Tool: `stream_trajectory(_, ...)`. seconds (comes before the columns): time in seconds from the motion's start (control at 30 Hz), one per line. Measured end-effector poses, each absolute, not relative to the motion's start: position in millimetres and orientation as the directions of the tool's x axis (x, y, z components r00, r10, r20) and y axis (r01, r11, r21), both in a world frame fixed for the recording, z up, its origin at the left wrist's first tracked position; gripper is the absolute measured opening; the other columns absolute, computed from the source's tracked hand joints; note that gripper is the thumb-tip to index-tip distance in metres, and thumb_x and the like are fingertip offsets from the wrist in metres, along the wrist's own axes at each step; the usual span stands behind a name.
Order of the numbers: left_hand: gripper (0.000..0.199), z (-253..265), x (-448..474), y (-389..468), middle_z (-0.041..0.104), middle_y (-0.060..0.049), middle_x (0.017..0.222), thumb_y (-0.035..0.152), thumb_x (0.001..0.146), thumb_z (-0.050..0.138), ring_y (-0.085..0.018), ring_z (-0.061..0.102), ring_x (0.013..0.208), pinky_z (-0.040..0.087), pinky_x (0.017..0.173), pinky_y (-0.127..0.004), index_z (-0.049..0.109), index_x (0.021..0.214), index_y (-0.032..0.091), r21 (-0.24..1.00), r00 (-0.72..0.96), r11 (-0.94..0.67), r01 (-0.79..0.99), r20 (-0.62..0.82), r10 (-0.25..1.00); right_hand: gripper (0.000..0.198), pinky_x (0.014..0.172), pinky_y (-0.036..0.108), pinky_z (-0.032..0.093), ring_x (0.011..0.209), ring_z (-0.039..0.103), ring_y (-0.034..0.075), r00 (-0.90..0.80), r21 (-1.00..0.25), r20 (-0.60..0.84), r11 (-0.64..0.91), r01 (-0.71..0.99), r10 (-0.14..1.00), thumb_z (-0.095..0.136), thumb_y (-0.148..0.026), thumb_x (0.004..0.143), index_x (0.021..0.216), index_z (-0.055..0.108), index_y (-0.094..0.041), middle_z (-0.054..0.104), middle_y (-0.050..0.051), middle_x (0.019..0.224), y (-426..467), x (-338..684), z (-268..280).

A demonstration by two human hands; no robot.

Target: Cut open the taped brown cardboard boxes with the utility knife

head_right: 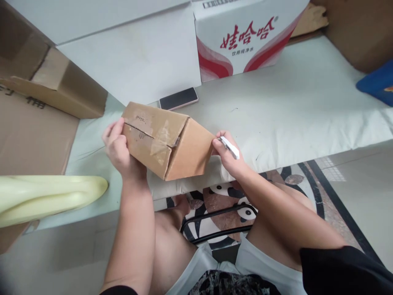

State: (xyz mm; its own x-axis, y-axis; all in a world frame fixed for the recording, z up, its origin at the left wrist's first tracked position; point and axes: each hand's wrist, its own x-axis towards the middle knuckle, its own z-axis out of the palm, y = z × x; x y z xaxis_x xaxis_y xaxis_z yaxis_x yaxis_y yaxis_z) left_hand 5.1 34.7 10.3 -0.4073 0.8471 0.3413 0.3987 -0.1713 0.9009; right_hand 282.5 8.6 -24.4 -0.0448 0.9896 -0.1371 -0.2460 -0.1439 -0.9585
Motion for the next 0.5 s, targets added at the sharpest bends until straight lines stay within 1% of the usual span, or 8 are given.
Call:
stream_trajectory(0.07,0.043,12.1,8.1,33.9,0.053,-0.011,0.154,0.026,0.098,0.046,-0.028,0.038,0.156,0.033,0.133,-0.046,0.069,0.133,0.016,0.851,-0.43,-0.211,0.481,0.438,0.79,0.053,0.075,0.033,0.058,0.074,0.056,0.013,-0.036,-0.959,-0.13,-0.135,-0.251,0.991,0.077,-0.067,0.08,0.098,0.048,-0.027,0.053,-0.004,0.084,8.6,282.1,-24.2)
stream_trajectory(0.1,0.044,13.1,9.3,33.6,0.055,-0.011,0.151,0.026,0.097,0.046,-0.028,0.04,0.155,0.034,0.133,-0.045,0.07,0.133,0.017,0.839,-0.426,-0.219,0.499,0.457,0.781,0.053,0.075,0.032,0.058,0.074,0.056,0.013,-0.034,-0.958,-0.134,-0.138,-0.252,0.99,0.077,-0.067,0.08,0.097,0.048,-0.026,0.053,-0.003,0.084,8.7,282.0,-24.3)
stream_trajectory(0.27,0.041,18.2,13.6,34.2,0.061,-0.007,0.142,0.023,0.094,0.045,-0.021,0.047,0.147,0.038,0.13,-0.037,0.073,0.124,0.022,0.824,-0.435,-0.19,0.534,0.46,0.774,0.049,0.074,0.032,0.056,0.075,0.055,0.014,-0.019,-0.96,-0.137,-0.137,-0.242,0.99,0.076,-0.065,0.082,0.097,0.049,-0.026,0.053,-0.004,0.083,9.3,283.0,-26.3)
stream_trajectory(0.4,0.036,18.6,13.5,35.6,0.061,-0.009,0.135,0.023,0.09,0.05,-0.024,0.056,0.135,0.043,0.124,-0.041,0.075,0.115,0.021,0.845,-0.466,-0.236,0.48,0.474,0.747,0.045,0.077,0.032,0.055,0.079,0.057,0.015,-0.016,-0.971,-0.108,-0.109,-0.214,0.994,0.073,-0.062,0.086,0.1,0.049,-0.026,0.055,-0.003,0.086,9.0,284.8,-33.0)
stream_trajectory(0.47,0.032,16.1,10.7,36.3,0.06,-0.008,0.135,0.028,0.094,0.05,-0.026,0.054,0.138,0.04,0.125,-0.044,0.074,0.115,0.022,0.851,-0.454,-0.266,0.453,0.478,0.752,0.044,0.077,0.031,0.054,0.079,0.055,0.014,-0.021,-0.973,-0.078,-0.081,-0.215,0.997,0.072,-0.061,0.088,0.104,0.049,-0.027,0.054,-0.004,0.086,9.1,285.1,-36.0)
stream_trajectory(0.5,0.032,14.1,9.3,36.8,0.058,-0.007,0.138,0.031,0.097,0.049,-0.026,0.05,0.143,0.036,0.127,-0.044,0.072,0.118,0.023,0.863,-0.431,-0.262,0.431,0.452,0.781,0.044,0.077,0.031,0.053,0.078,0.055,0.014,-0.02,-0.974,-0.057,-0.059,-0.217,0.998,0.072,-0.061,0.089,0.106,0.049,-0.027,0.053,-0.004,0.087,9.4,285.0,-36.5)
